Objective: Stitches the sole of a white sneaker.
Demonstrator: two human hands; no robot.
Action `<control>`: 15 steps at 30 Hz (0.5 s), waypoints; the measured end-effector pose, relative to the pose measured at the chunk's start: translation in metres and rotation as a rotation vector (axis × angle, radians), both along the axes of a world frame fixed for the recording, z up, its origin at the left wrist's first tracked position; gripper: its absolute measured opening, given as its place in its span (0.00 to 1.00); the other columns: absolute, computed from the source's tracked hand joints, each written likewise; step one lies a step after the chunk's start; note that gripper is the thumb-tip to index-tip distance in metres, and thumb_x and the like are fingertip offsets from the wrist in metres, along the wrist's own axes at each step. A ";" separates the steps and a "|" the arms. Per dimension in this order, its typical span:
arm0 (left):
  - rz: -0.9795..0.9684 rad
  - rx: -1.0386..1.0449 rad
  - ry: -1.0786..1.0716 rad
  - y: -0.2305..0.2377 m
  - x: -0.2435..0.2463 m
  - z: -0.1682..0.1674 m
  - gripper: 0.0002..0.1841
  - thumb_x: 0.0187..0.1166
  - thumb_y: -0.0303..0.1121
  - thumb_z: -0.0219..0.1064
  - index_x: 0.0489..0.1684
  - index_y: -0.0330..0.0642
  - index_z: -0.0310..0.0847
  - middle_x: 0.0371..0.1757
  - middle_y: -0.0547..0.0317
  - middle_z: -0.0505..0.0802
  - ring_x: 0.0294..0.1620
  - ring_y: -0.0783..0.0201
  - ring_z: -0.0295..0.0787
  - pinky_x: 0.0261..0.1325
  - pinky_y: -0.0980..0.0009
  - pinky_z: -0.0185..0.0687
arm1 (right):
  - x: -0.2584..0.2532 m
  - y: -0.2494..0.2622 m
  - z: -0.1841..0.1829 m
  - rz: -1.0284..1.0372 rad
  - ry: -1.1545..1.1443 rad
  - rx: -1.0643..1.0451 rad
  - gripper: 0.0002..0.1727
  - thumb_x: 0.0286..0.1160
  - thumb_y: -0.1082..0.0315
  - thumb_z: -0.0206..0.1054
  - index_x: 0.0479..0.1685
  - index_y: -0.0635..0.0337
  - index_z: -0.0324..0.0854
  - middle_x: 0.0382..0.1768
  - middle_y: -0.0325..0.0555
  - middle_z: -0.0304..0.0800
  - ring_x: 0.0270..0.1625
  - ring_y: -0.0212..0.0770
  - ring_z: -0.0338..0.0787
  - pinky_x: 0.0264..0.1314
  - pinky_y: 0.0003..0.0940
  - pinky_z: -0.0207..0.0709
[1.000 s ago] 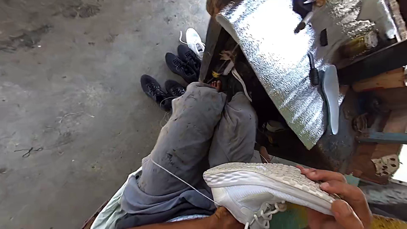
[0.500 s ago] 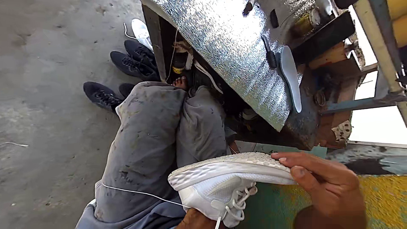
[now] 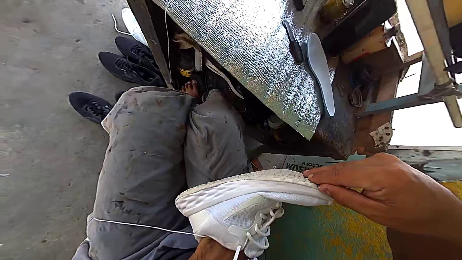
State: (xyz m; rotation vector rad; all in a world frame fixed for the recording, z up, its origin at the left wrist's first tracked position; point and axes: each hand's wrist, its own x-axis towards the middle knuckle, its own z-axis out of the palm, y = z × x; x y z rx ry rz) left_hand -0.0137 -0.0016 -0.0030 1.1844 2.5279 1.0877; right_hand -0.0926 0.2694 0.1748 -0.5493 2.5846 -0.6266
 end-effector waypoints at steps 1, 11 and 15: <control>-0.015 -0.023 0.018 0.000 0.001 -0.002 0.08 0.79 0.34 0.67 0.32 0.46 0.90 0.37 0.57 0.96 0.44 0.57 0.94 0.46 0.60 0.84 | 0.000 -0.001 -0.001 -0.005 0.014 0.010 0.14 0.85 0.63 0.61 0.49 0.53 0.94 0.43 0.31 0.97 0.44 0.14 0.90 0.45 0.10 0.83; -0.026 -0.008 0.037 -0.003 0.013 -0.027 0.10 0.82 0.39 0.65 0.35 0.48 0.89 0.38 0.58 0.95 0.44 0.58 0.93 0.48 0.60 0.83 | -0.006 0.001 -0.003 -0.009 -0.020 -0.016 0.13 0.83 0.64 0.62 0.46 0.53 0.95 0.43 0.30 0.97 0.44 0.14 0.90 0.45 0.10 0.84; -0.035 -0.033 0.053 -0.002 0.008 -0.020 0.08 0.80 0.37 0.66 0.33 0.49 0.90 0.38 0.60 0.96 0.43 0.58 0.93 0.47 0.60 0.83 | -0.008 0.001 -0.003 -0.004 -0.022 -0.008 0.13 0.84 0.63 0.62 0.46 0.51 0.94 0.41 0.28 0.96 0.41 0.12 0.89 0.41 0.09 0.82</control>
